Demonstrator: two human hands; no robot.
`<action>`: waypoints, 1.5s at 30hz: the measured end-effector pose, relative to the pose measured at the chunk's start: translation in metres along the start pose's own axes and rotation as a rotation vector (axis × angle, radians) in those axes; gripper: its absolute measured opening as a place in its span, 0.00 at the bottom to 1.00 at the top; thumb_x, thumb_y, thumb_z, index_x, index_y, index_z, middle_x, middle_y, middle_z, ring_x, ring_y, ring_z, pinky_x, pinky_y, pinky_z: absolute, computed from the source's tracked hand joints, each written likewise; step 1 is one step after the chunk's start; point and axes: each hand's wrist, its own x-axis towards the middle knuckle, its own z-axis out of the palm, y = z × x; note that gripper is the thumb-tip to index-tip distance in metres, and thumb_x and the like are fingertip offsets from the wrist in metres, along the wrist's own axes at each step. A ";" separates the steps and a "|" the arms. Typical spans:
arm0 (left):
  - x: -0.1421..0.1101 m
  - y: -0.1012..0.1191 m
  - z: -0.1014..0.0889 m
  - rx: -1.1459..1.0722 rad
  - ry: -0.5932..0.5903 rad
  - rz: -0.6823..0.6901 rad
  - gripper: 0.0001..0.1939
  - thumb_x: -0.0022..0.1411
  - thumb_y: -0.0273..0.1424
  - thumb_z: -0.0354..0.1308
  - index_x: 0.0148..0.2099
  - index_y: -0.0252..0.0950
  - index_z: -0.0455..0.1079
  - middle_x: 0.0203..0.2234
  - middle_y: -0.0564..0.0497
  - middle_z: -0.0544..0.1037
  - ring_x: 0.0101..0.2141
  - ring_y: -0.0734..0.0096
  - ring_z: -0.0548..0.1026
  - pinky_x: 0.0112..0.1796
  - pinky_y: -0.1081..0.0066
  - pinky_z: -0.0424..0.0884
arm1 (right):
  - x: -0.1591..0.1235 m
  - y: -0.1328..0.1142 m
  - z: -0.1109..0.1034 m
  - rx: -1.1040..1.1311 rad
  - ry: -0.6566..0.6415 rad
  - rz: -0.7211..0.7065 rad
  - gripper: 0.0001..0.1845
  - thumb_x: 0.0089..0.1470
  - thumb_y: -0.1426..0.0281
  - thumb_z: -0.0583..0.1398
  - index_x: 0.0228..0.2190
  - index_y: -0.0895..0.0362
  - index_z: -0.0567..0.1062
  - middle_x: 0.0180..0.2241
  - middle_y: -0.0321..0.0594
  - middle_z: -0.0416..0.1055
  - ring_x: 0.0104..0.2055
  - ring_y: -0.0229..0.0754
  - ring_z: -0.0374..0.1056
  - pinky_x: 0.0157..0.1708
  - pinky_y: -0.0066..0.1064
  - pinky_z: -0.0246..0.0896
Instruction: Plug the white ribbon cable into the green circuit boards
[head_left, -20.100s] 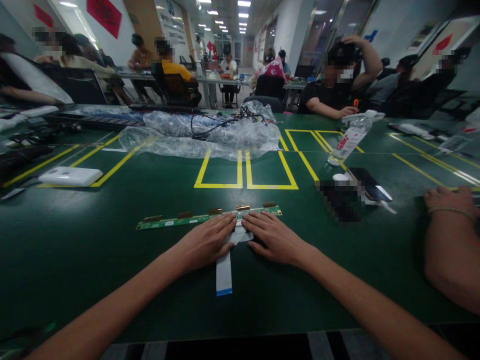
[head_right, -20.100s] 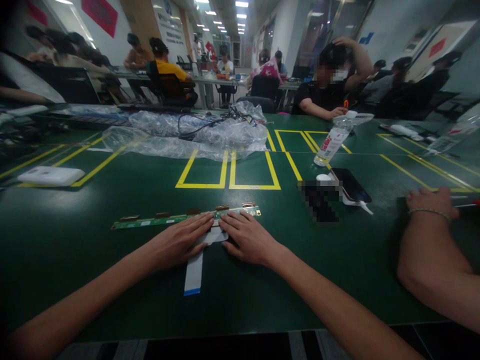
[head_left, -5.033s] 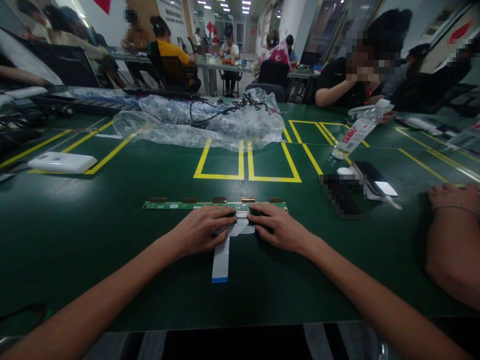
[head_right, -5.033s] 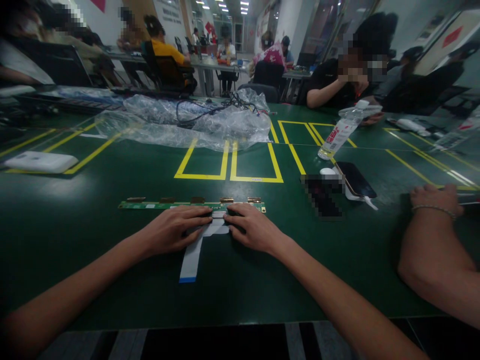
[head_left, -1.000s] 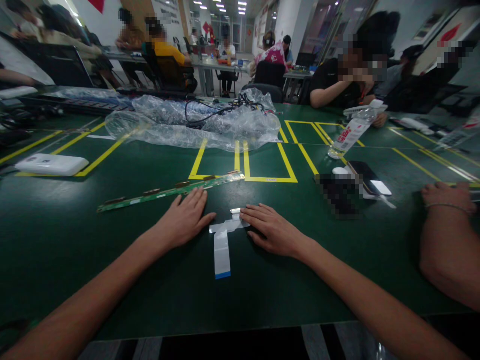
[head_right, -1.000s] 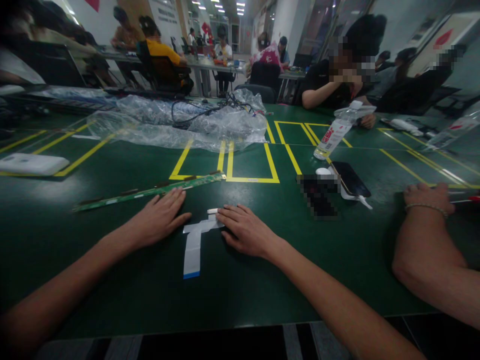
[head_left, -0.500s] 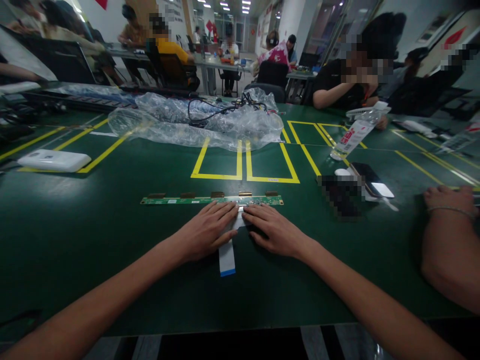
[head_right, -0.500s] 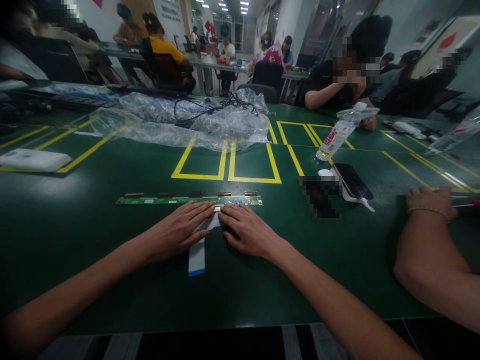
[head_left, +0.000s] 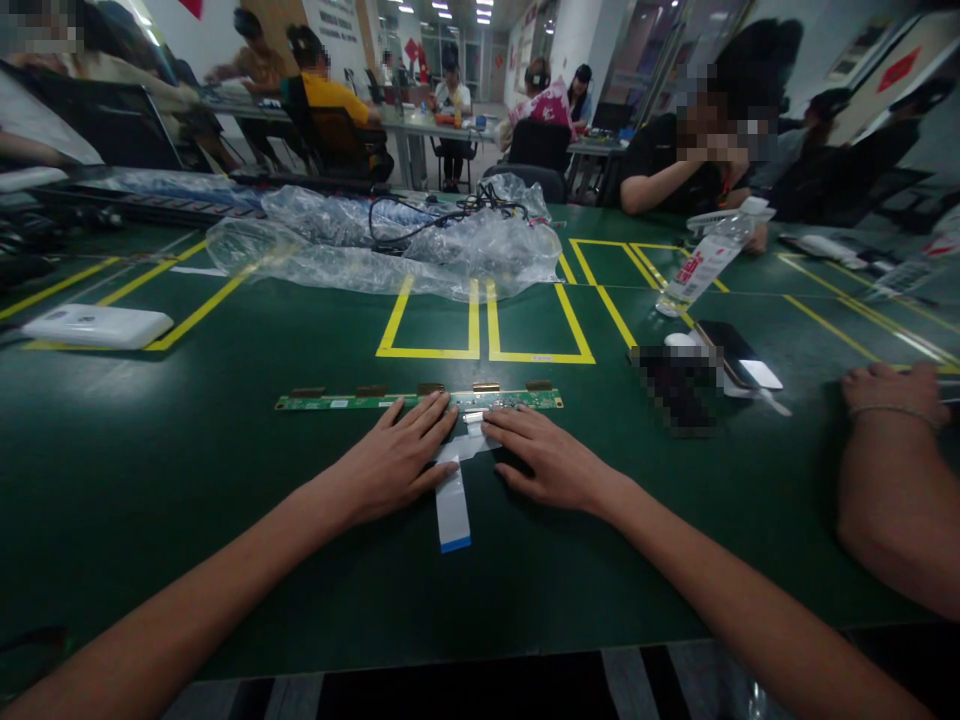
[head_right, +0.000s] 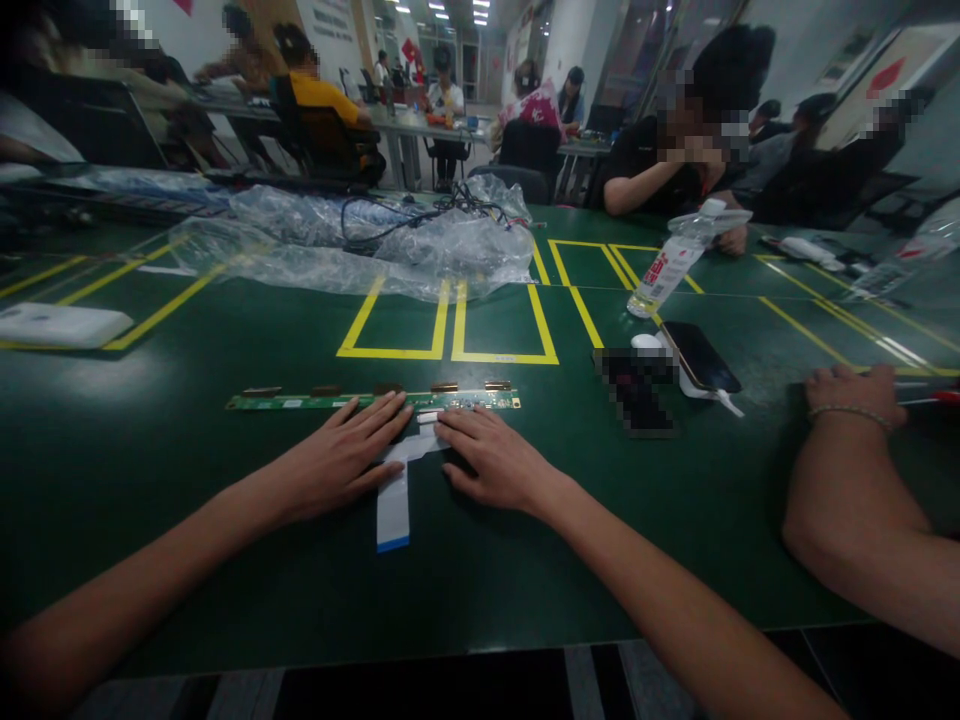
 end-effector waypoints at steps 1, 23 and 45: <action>0.001 0.001 0.000 -0.002 -0.005 0.006 0.38 0.74 0.52 0.36 0.75 0.34 0.42 0.72 0.42 0.43 0.70 0.51 0.44 0.66 0.44 0.45 | 0.000 0.000 0.000 -0.007 -0.005 0.002 0.32 0.63 0.64 0.58 0.66 0.56 0.61 0.67 0.49 0.57 0.70 0.50 0.52 0.69 0.51 0.43; 0.003 0.012 -0.002 0.036 0.105 -0.009 0.35 0.73 0.50 0.42 0.71 0.32 0.55 0.68 0.38 0.58 0.65 0.48 0.58 0.62 0.50 0.56 | 0.001 -0.004 0.004 -0.068 0.044 0.000 0.28 0.64 0.65 0.57 0.63 0.58 0.65 0.64 0.49 0.63 0.67 0.51 0.56 0.67 0.50 0.49; 0.002 0.003 0.004 0.039 0.047 -0.108 0.40 0.74 0.53 0.34 0.74 0.29 0.46 0.72 0.39 0.43 0.70 0.50 0.44 0.66 0.48 0.48 | 0.001 -0.005 0.002 -0.065 0.026 0.015 0.28 0.64 0.64 0.57 0.63 0.57 0.64 0.66 0.50 0.59 0.69 0.51 0.53 0.67 0.50 0.50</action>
